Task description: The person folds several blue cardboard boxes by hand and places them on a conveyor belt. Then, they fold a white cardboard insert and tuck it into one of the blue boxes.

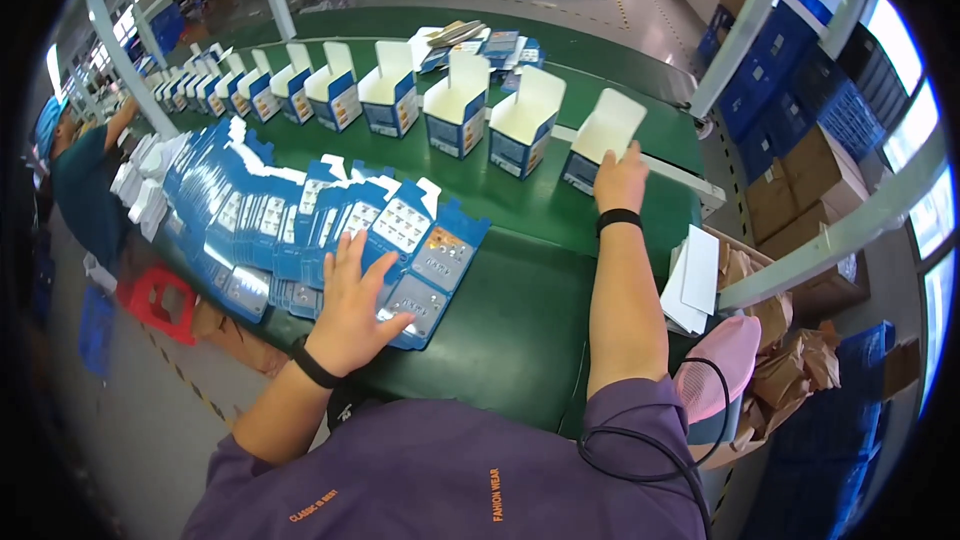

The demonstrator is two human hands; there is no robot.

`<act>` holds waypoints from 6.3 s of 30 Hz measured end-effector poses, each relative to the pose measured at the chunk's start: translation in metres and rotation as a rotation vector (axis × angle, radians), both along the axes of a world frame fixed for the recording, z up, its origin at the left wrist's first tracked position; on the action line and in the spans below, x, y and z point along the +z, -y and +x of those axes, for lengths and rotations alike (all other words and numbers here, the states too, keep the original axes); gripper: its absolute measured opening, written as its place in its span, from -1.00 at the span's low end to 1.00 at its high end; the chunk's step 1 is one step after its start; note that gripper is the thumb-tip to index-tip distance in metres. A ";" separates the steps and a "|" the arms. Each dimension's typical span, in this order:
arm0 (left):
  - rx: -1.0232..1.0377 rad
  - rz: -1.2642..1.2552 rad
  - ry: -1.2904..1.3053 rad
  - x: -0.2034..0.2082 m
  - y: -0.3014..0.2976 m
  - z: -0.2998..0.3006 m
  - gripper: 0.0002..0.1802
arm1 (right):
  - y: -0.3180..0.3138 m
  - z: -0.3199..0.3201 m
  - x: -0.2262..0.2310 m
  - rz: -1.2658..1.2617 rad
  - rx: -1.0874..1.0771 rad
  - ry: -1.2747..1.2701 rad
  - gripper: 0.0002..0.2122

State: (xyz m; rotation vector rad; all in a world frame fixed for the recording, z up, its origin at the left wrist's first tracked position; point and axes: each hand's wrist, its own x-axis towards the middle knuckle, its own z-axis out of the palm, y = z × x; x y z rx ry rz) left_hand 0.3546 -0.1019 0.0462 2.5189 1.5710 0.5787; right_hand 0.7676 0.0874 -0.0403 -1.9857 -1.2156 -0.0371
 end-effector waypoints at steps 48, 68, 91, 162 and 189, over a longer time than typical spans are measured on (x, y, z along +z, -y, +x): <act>-0.167 0.183 1.338 0.024 0.041 0.074 -0.28 | 0.212 -0.221 0.117 0.579 1.281 -1.494 -0.44; -0.146 0.383 0.715 0.041 0.042 0.079 -0.52 | 0.208 -0.192 0.101 0.476 1.150 -1.086 -0.60; -0.014 -0.324 0.776 0.009 0.045 0.036 -0.35 | 0.067 0.075 0.045 0.206 0.084 -0.172 -0.68; -0.119 0.302 1.348 0.009 0.074 0.115 -0.27 | 0.231 -0.161 0.088 0.612 1.592 -1.253 -0.56; -0.197 -0.308 1.597 0.020 0.043 0.079 -0.33 | 0.185 -0.079 0.096 0.193 1.584 -0.984 -0.35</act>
